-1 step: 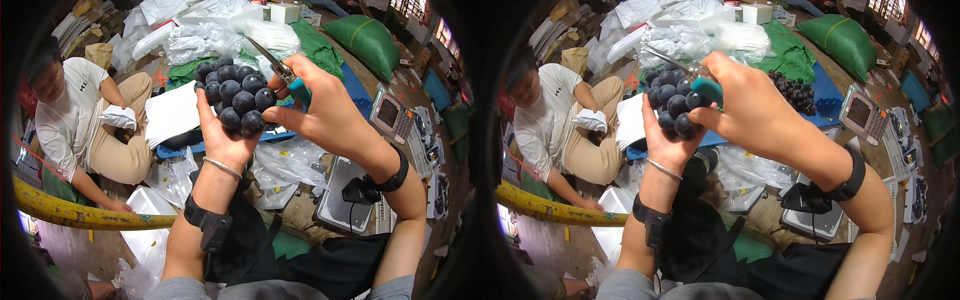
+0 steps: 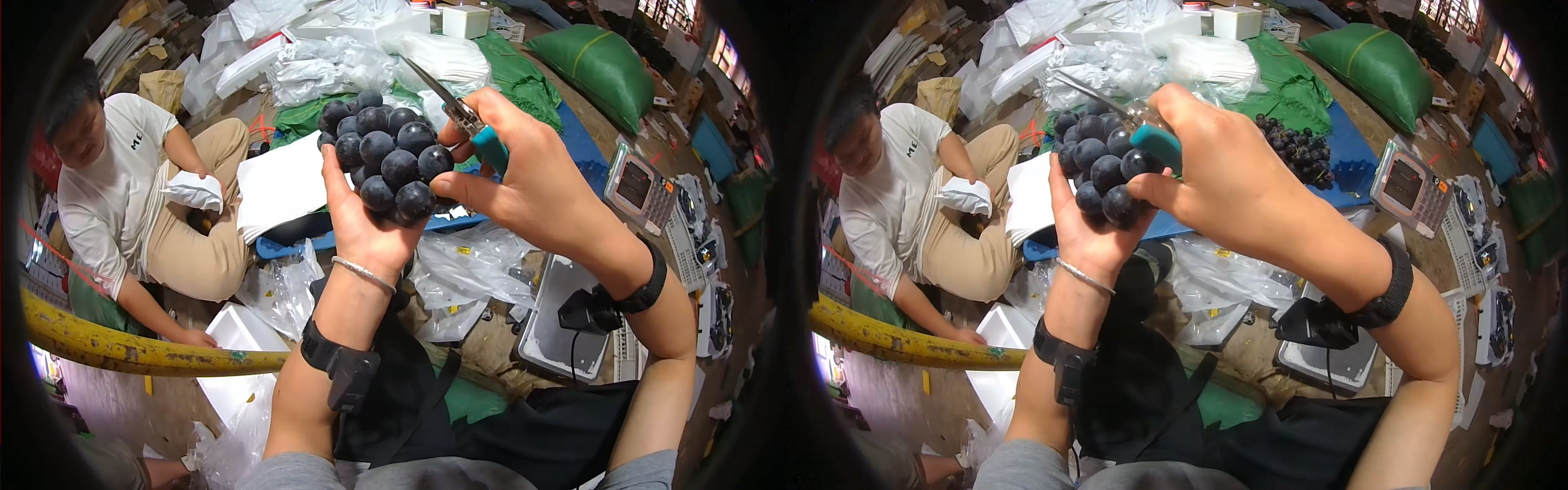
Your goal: The recorder uses clippers to trim stems and sort individual grapes from bunches before weighing them on a digital scale and placing them into bins.
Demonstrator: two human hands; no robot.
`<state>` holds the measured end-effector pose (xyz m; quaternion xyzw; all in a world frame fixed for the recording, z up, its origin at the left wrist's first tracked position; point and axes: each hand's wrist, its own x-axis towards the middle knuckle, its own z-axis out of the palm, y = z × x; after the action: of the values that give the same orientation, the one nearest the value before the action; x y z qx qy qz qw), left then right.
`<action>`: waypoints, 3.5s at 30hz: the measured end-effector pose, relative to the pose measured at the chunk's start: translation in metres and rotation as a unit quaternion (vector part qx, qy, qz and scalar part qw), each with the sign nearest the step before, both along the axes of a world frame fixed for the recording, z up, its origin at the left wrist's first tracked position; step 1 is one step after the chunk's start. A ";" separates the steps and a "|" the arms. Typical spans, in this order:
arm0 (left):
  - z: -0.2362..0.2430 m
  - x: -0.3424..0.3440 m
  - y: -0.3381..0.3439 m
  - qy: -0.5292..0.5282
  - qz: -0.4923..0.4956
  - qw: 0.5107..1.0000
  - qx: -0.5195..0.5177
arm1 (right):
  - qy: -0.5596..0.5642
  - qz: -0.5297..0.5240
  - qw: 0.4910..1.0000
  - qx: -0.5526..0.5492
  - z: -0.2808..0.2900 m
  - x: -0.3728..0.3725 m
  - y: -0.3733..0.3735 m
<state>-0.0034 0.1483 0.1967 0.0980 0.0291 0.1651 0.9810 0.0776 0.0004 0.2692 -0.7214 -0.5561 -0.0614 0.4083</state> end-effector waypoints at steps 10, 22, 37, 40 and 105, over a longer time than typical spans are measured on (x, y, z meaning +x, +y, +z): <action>0.000 0.000 -0.001 0.015 0.007 1.000 0.014 | 0.060 0.030 0.998 0.001 -0.001 0.002 0.002; -0.001 -0.001 -0.002 -0.016 0.016 1.000 0.004 | 0.043 0.013 0.999 0.004 -0.012 0.000 -0.003; 0.017 -0.002 -0.007 0.019 0.181 0.959 0.216 | 0.221 0.043 0.972 0.063 -0.015 0.032 0.041; 0.019 0.000 -0.013 0.051 0.205 0.948 0.238 | 0.289 0.014 0.952 0.096 -0.029 0.028 0.039; -0.060 0.042 0.017 0.139 0.115 0.716 0.674 | 0.464 0.531 -0.393 0.590 -0.116 -0.045 0.155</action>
<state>0.0385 0.1651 0.1362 0.7512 0.0573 0.2369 0.6135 0.0330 0.1554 0.1534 -0.7908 -0.0611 -0.2476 -0.5564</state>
